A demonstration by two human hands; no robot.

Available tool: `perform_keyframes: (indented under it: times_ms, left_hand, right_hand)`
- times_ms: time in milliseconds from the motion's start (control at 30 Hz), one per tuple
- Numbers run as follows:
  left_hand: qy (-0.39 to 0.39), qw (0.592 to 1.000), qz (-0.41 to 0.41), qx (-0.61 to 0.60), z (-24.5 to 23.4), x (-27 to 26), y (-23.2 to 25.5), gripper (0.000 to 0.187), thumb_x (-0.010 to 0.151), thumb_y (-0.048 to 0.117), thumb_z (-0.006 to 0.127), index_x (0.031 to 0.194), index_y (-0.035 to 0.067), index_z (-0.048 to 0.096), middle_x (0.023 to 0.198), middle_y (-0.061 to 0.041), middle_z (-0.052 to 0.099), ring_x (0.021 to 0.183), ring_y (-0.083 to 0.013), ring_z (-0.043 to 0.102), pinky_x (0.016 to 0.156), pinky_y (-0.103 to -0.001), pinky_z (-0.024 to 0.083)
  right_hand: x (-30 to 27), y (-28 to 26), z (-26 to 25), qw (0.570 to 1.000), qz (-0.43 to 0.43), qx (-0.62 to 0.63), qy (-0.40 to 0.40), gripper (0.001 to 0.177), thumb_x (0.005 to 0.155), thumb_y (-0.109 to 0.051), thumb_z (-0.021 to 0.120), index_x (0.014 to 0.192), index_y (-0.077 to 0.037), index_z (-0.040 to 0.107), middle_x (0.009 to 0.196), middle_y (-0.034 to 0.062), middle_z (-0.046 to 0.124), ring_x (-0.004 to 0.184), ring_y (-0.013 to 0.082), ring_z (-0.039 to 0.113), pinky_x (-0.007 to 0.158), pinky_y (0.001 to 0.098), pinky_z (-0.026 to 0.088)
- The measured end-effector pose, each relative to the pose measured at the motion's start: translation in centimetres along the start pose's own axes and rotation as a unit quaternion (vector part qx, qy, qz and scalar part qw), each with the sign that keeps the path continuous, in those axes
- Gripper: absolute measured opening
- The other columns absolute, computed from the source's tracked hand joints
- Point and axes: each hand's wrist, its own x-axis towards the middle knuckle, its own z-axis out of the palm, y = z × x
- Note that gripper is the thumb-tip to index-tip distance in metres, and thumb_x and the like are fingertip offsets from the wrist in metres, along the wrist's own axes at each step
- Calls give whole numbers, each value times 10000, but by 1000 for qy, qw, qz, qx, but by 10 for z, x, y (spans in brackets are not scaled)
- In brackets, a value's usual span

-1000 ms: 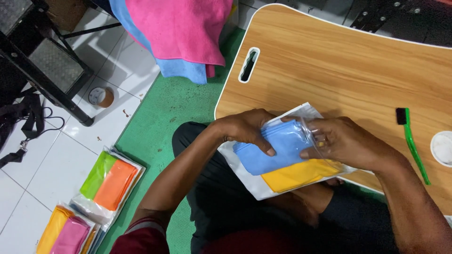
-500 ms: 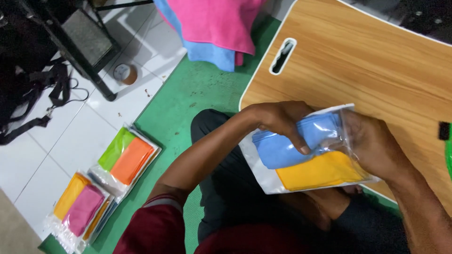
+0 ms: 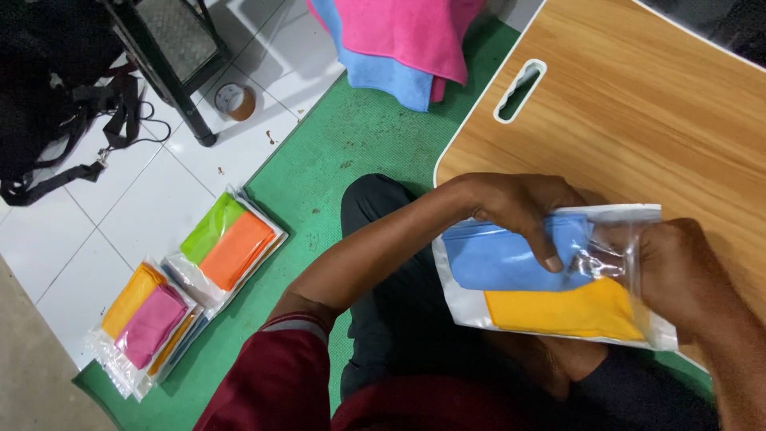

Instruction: The person places blue and yellow cloths into a clear plastic bag, seals it, and sets it aside. Then the person brushes a pink cloth with a green brush, folds it, and places it on the table. Finally, the person brushes a blue cloth and folds it.

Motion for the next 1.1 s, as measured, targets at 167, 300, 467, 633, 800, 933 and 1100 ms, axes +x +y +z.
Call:
perform_keyframes:
  times_ms: [167,300,467,633,800,933,1100]
  left_hand:
    - [-14,999,42,-6,2,0,-1,273,742,248,913,926,118,759,981,13,703,948,-118,674,840,-242,544]
    - [80,980,58,171,-2,-22,14,484,796,501,818,1128,159,737,1110,42,745,931,-79,730,776,-239,535]
    - [518,741,-83,419,74,-87,16,652,861,506,750,1360,115,595,1373,-78,674,1267,-288,642,1056,-408,483]
    - [693,670,-155,218,150,-106,-9,494,846,360,749,1251,102,635,1159,-75,677,1087,-238,653,918,-371,515]
    - [663,717,-127,-173,141,-117,-54,537,743,134,868,1220,60,633,1068,-98,715,918,-171,706,797,-295,606]
    - [607,748,-45,-264,134,-119,-58,457,774,19,845,1183,-7,643,942,-122,774,857,-186,741,787,-335,632]
    - [593,753,-70,-277,131,-115,-73,369,733,32,879,1036,23,670,931,-104,789,794,-147,729,714,-308,627]
  right_hand:
    - [-4,-28,8,986,63,153,-27,405,778,-116,766,1182,-129,793,1182,50,809,1034,184,753,854,350,582]
    - [-10,-16,17,995,54,84,-26,280,729,-145,753,970,-210,879,849,-57,835,789,100,670,675,315,475]
    - [-19,-38,12,965,158,208,30,384,757,-160,815,1127,-60,787,1083,47,803,959,145,721,850,305,544]
    - [-30,-1,28,924,171,342,16,489,732,-39,779,1207,57,712,1185,144,787,1036,232,748,959,357,601]
    - [-34,-21,21,912,179,367,47,486,751,90,743,1230,78,664,1175,170,748,1051,265,725,1022,386,585]
    - [-39,8,35,901,122,413,59,827,669,-319,643,1373,104,545,1308,220,679,1137,327,700,996,439,584]
    - [-34,-23,24,885,265,376,73,556,803,39,696,1355,31,630,1186,169,713,1031,257,656,939,379,517]
